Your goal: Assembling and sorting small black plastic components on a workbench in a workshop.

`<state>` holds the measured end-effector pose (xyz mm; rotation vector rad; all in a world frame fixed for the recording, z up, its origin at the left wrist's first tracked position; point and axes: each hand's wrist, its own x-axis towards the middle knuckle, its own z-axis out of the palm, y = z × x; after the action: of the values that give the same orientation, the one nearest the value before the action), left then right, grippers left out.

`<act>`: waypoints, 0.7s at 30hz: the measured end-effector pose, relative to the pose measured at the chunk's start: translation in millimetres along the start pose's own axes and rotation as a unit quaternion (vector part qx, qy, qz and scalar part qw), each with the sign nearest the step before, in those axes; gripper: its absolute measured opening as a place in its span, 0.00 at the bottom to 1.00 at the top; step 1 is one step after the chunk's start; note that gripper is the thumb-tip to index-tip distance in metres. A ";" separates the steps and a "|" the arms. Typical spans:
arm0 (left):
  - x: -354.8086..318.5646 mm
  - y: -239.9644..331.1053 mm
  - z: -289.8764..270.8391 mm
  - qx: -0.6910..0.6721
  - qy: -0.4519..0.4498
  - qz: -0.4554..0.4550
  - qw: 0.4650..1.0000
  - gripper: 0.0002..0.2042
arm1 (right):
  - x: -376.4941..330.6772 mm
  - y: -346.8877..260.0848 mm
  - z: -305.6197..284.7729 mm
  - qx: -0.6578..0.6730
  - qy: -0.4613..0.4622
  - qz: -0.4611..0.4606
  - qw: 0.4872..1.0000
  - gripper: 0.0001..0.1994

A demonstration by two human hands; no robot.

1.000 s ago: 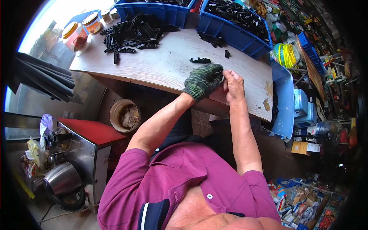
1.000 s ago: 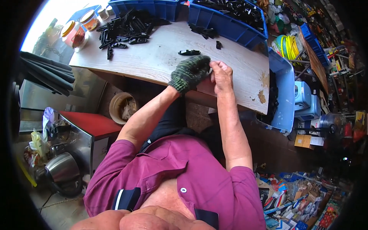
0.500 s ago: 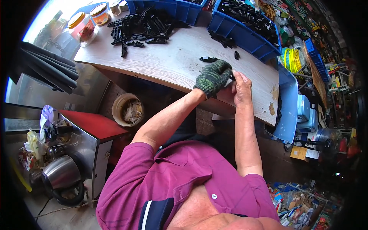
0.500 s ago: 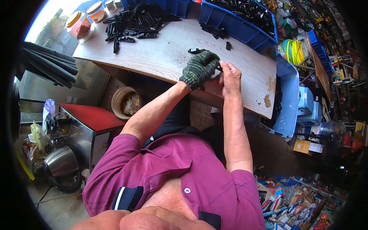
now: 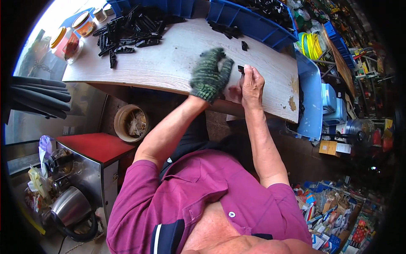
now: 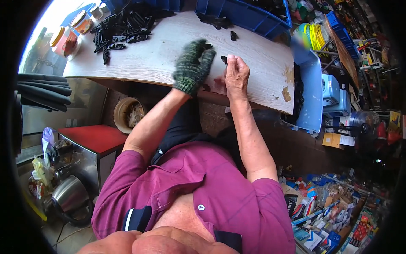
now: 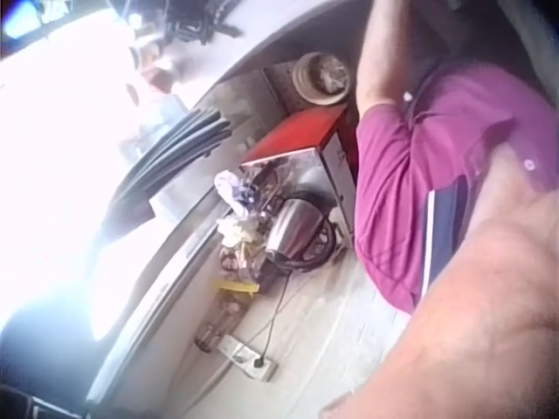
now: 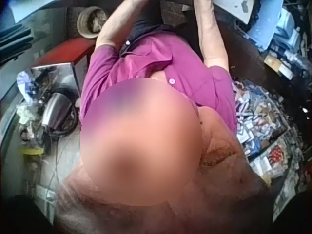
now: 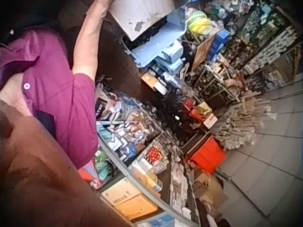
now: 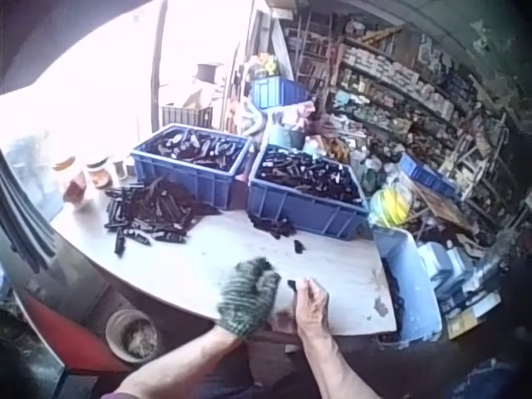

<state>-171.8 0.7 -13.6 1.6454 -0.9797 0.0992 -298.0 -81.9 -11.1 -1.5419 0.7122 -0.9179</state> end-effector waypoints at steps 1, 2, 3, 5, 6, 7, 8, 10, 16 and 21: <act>8.1 -3.9 -11.0 0.131 0.033 0.065 0.989 0.17 | -2.5 -6.2 2.7 0.066 -0.003 0.048 0.997 0.18; 16.5 -7.7 -16.4 0.190 0.005 0.062 0.980 0.16 | -3.3 -12.0 8.4 0.088 0.016 0.081 0.993 0.16; 25.4 -11.2 -20.5 0.248 -0.021 0.058 0.967 0.16 | -2.5 -13.7 7.8 0.089 0.017 0.082 0.993 0.16; 32.8 -19.2 -23.6 0.288 -0.076 0.081 0.951 0.15 | -1.4 -14.9 6.6 0.119 0.020 0.085 0.989 0.16; 33.9 -22.7 -22.1 0.276 -0.105 0.102 0.950 0.14 | -0.9 -15.9 7.3 0.125 0.029 0.092 0.987 0.16; 33.6 -26.0 -20.7 0.263 -0.134 0.122 0.948 0.12 | -0.6 -17.6 8.0 0.125 0.031 0.094 0.987 0.16; 31.6 -29.3 -19.9 0.225 -0.151 0.145 0.952 0.10 | -0.3 -19.3 8.8 0.142 0.040 0.097 0.984 0.17; 22.8 -4.9 -26.3 0.146 -0.210 0.105 0.961 0.10 | 3.8 -14.2 1.6 0.148 0.043 0.069 0.986 0.18; 3.8 14.2 -22.5 -0.076 -0.248 0.023 0.965 0.13 | 3.7 -6.6 -1.9 0.118 0.071 0.057 0.989 0.17; 2.8 10.4 -15.9 -0.117 -0.234 -0.017 0.965 0.12 | -0.7 -19.5 5.3 0.098 0.062 0.081 0.990 0.17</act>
<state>-169.9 12.7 1.2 1.4924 -1.2626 -0.4315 -294.7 -75.3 7.7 -1.2436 0.7983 -0.9373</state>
